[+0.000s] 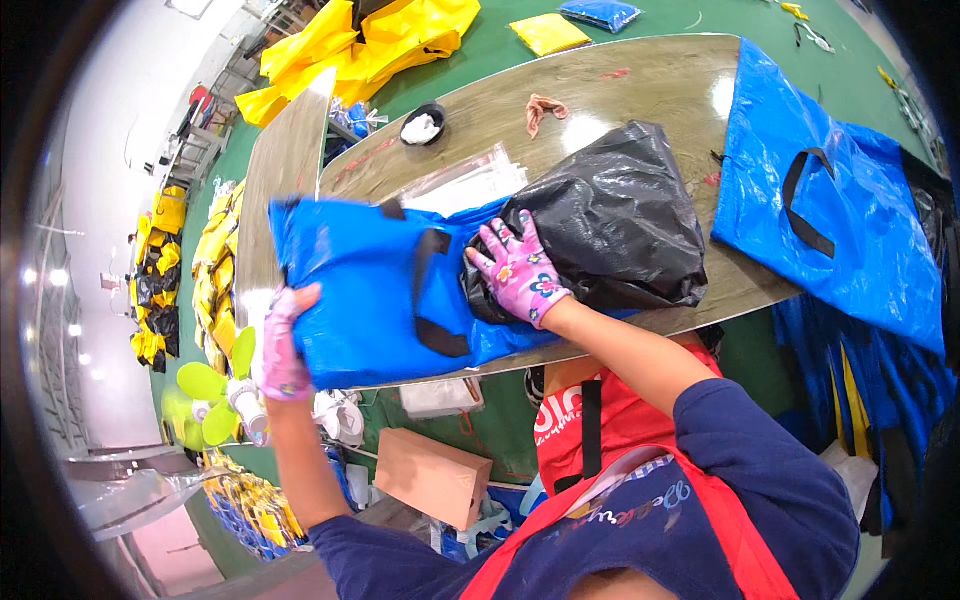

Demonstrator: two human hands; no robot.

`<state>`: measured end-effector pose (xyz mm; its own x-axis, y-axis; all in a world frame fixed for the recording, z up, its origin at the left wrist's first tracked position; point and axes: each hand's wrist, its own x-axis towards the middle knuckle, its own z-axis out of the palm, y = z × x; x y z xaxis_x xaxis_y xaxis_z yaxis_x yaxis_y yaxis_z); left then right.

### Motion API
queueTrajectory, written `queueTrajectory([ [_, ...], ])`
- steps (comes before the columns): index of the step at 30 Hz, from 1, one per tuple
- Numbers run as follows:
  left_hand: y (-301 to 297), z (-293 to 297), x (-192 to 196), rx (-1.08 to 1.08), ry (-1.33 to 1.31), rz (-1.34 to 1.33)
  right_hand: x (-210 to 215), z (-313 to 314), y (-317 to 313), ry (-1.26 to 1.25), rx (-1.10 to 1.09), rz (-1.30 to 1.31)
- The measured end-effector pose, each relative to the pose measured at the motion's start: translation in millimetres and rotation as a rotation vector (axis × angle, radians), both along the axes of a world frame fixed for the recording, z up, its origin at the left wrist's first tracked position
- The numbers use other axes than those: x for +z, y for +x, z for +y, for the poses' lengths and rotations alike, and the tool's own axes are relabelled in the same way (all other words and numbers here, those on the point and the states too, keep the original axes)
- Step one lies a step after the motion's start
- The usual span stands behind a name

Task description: The person folds blue plastic bags and places them into clear plastic packaging bags. They repeat this process multiple times, handling the bags and packaging materials by hand on a wooden table.

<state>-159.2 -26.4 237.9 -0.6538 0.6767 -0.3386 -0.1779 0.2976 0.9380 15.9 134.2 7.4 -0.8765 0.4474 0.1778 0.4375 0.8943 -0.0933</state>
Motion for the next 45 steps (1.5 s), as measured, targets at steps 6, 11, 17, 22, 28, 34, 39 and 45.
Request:
queueTrajectory([
  [6, 204.7, 189.1, -91.6, -0.342, 0.318, 0.311, 29.5, -32.4, 71.7, -0.057, 0.228, 0.017],
  [11, 249.6, 257.9, -193.4, -0.728, 0.155, 0.258, -4.2, -33.1, 102.5, -0.368, 0.161, 0.006],
  [17, 247.2, 238.3, -205.7, -0.942, 0.057, 0.601, 90.7, -13.3, 154.2, -0.556, 0.552, -0.699],
  [22, 244.8, 196.9, -239.3, -0.991, 0.275, 0.897, 106.4, 49.0, 200.9, -0.188, -0.197, 0.151],
  [28, 214.5, 236.0, -133.2, -0.972, 0.064, 1.650, 9.0, 42.8, 239.9, -0.009, -0.401, 0.147],
  [34, 199.1, 269.1, -192.8, -1.123, 0.011, 1.256, 15.1, 28.6, 262.3, -0.117, -0.104, 0.011],
  [39, 186.3, 245.1, -184.9, -1.240, -0.068, 0.920, 5.5, 29.5, 307.9, 0.224, 0.075, 0.161],
  [45, 136.8, 129.5, -186.5, -1.056, 0.124, -0.315, 72.7, 57.1, 332.7, -1.101, -0.341, 0.883],
])
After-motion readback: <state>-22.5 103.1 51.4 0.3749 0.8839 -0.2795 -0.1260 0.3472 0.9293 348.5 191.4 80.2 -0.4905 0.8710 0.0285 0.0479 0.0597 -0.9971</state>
